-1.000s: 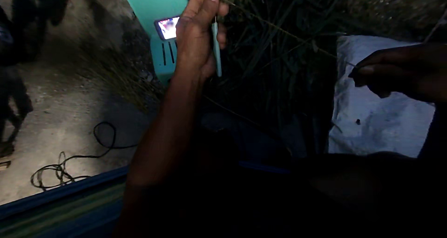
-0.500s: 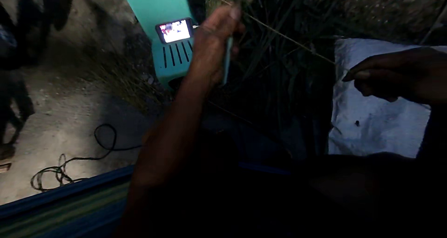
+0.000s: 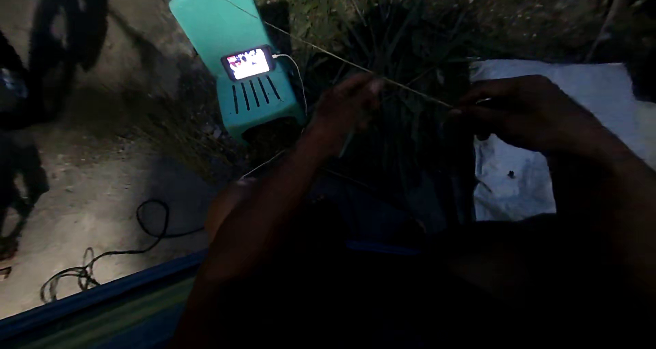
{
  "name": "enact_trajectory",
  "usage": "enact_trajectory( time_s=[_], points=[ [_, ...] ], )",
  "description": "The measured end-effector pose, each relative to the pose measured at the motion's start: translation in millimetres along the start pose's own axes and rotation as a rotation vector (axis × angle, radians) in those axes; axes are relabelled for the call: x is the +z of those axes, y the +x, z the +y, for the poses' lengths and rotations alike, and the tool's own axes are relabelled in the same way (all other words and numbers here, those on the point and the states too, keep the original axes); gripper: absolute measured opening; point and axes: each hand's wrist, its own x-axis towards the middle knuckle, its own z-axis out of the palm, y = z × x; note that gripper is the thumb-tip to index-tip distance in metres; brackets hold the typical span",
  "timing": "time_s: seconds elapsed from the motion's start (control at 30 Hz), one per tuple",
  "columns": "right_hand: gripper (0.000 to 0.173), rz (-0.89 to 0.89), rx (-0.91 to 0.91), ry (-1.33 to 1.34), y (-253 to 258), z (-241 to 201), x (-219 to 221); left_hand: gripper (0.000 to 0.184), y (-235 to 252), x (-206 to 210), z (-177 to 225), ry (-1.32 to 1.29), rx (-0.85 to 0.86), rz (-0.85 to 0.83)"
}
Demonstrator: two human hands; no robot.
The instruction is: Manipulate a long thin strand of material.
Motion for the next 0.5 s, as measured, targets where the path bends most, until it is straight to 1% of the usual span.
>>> enact_trajectory(
  time_s=[0.07,0.13,0.2,0.27,0.3,0.33,0.37,0.43,0.47,0.5],
  points=[
    [0.013,0.007,0.026,0.0,-5,9,-15,0.017,10,-27,5,-0.093,0.079,0.132],
    [0.012,0.027,0.049,0.012,-10,11,-26,0.023,15,-51,13,-0.181,0.128,0.262],
    [0.012,0.035,0.062,0.027,-11,12,-31,0.026,19,-65,16,-0.306,0.169,0.363],
    [0.013,0.053,0.092,0.049,-10,11,-30,0.024,22,-62,12,-0.402,0.176,0.401],
    [0.013,0.067,0.102,0.057,-8,9,-26,0.023,21,-51,9,-0.398,0.158,0.398],
    [0.012,0.078,0.106,0.054,-6,6,-22,0.023,17,-34,3,-0.352,0.135,0.347],
    [0.012,0.08,0.104,0.04,-3,2,-16,0.028,12,-16,-4,-0.271,0.122,0.249],
    [0.014,0.049,0.088,0.025,2,-8,-6,0.044,0,19,-15,-0.088,0.053,-0.007],
    [0.014,0.032,0.07,0.016,4,-10,0,0.047,-4,33,-17,-0.035,-0.003,-0.121],
    [0.014,0.021,0.037,0.022,5,-12,6,0.047,-6,43,-19,-0.013,-0.06,-0.189]
  ],
)
